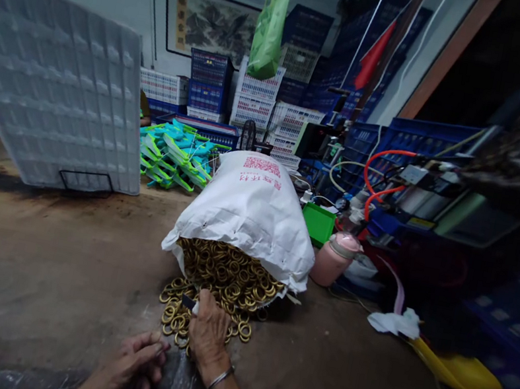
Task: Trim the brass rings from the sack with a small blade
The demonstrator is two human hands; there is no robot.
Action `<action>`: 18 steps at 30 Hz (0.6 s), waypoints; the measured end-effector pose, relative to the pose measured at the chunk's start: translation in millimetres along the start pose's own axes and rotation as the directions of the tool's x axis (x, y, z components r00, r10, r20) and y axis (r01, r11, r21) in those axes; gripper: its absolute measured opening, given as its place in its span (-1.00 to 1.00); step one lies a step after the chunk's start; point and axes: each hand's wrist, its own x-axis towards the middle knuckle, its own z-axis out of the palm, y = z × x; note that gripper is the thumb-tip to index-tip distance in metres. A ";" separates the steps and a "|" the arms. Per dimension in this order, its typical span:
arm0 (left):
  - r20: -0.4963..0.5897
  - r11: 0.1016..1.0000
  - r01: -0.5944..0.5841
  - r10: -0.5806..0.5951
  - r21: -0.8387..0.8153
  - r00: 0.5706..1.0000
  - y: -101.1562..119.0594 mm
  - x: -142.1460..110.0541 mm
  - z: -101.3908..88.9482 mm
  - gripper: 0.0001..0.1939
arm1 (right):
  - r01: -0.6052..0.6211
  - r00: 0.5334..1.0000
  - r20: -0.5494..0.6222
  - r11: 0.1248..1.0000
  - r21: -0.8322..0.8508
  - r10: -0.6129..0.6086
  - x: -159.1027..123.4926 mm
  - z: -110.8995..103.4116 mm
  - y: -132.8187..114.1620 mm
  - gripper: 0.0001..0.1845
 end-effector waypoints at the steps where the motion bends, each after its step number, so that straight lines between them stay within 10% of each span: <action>1: 0.003 1.000 -0.005 0.005 0.028 1.000 0.6 0.2 0.4 -0.54 | -0.019 0.999 0.030 1.000 0.016 0.019 1.6 -4.4 -1.8 -0.59; 18: -0.118 0.949 -0.238 0.266 0.205 0.957 24.6 10.1 24.5 -0.56 | -0.002 0.999 0.036 0.847 0.531 -0.020 -3.3 -27.7 3.9 -0.79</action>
